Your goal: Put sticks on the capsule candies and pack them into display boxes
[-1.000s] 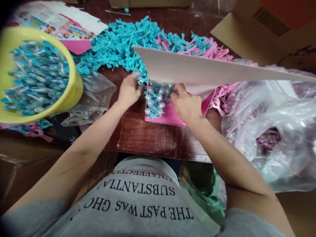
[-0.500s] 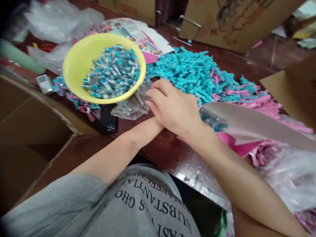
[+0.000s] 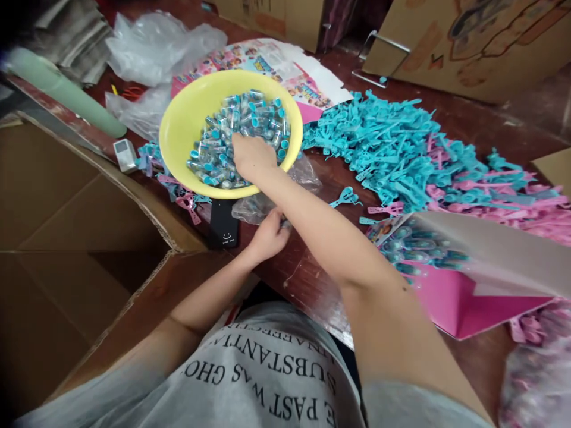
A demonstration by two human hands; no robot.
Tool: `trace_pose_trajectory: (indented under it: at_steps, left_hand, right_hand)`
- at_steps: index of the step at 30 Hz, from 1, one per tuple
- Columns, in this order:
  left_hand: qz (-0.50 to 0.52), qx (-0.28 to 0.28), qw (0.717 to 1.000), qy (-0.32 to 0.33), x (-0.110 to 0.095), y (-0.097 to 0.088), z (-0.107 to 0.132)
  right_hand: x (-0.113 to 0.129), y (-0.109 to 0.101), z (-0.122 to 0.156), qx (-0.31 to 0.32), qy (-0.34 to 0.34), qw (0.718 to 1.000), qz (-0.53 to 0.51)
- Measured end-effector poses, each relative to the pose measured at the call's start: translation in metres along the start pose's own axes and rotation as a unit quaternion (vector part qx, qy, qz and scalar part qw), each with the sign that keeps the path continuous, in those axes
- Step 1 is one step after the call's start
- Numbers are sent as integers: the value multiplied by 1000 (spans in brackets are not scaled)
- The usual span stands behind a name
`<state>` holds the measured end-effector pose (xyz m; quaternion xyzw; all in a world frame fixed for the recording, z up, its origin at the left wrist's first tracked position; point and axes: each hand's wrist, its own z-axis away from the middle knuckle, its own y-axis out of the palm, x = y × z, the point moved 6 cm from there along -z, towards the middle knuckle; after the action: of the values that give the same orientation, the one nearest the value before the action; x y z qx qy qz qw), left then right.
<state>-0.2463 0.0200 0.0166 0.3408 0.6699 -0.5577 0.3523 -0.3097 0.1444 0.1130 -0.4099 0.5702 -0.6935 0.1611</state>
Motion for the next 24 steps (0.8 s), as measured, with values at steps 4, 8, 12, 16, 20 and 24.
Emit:
trace_pose_trajectory:
  at_steps: [4, 8, 12, 16, 20, 24]
  left_hand:
    - [194, -44, 976, -83, 21, -42, 51]
    - [270, -37, 958, -95, 21, -58, 65]
    - [252, 7, 965, -74, 10, -56, 57]
    - [171, 29, 985, -15, -6, -59, 51]
    - [50, 23, 997, 53, -17, -63, 53]
    - [-117, -39, 982, 143, -23, -61, 61]
  right_hand:
    - [-14, -40, 56, -41, -147, 985, -84]
    - [-34, -45, 137, 55, -218, 961, -161]
    - [-48, -23, 179, 69, -195, 959, -195]
    - [-47, -20, 190, 42, -200, 961, -187]
    - [-43, -21, 196, 42, -192, 967, -161]
    - [-47, -4, 196, 67, -98, 979, -167]
